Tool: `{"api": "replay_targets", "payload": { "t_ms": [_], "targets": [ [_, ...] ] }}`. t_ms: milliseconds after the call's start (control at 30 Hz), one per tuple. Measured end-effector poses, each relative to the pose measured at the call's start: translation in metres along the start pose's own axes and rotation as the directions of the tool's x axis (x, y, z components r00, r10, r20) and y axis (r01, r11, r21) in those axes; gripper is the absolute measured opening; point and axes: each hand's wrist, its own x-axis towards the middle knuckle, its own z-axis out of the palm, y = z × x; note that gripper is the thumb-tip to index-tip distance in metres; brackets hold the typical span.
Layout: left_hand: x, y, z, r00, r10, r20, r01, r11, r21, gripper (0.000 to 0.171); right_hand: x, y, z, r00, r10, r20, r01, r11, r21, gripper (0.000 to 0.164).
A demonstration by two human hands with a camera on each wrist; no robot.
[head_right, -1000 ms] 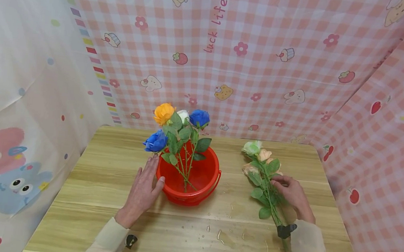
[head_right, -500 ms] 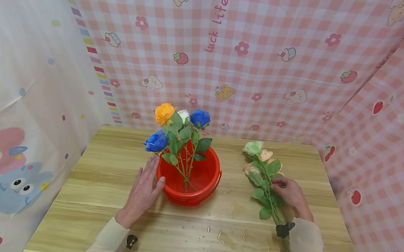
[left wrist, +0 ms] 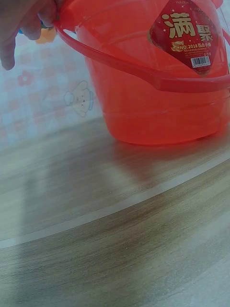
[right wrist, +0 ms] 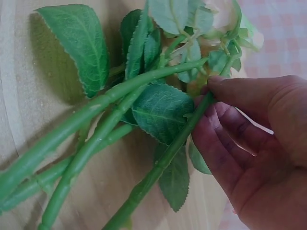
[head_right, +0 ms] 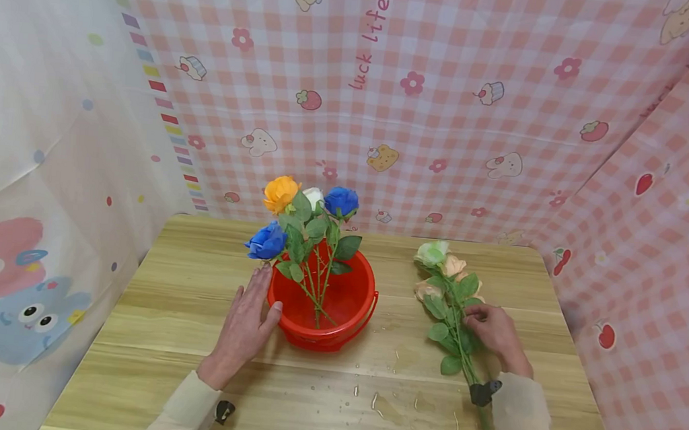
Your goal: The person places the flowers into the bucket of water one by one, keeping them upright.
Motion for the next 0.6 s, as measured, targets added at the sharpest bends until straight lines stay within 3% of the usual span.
{"api": "replay_targets", "payload": {
  "t_ms": [433,600],
  "targets": [
    [0.001,-0.002,0.003,1.000,0.017,-0.026,-0.017,1.000,-0.011,0.069,-0.011,-0.014,-0.010,0.999,0.005,-0.041,-0.002,0.997,0.074,0.026],
    [0.000,-0.003,0.003,0.999,0.019,-0.031,-0.020,1.000,-0.015,0.069,-0.016,-0.021,-0.013,0.996,-0.004,-0.092,0.011,0.998,0.069,0.027]
  ]
}}
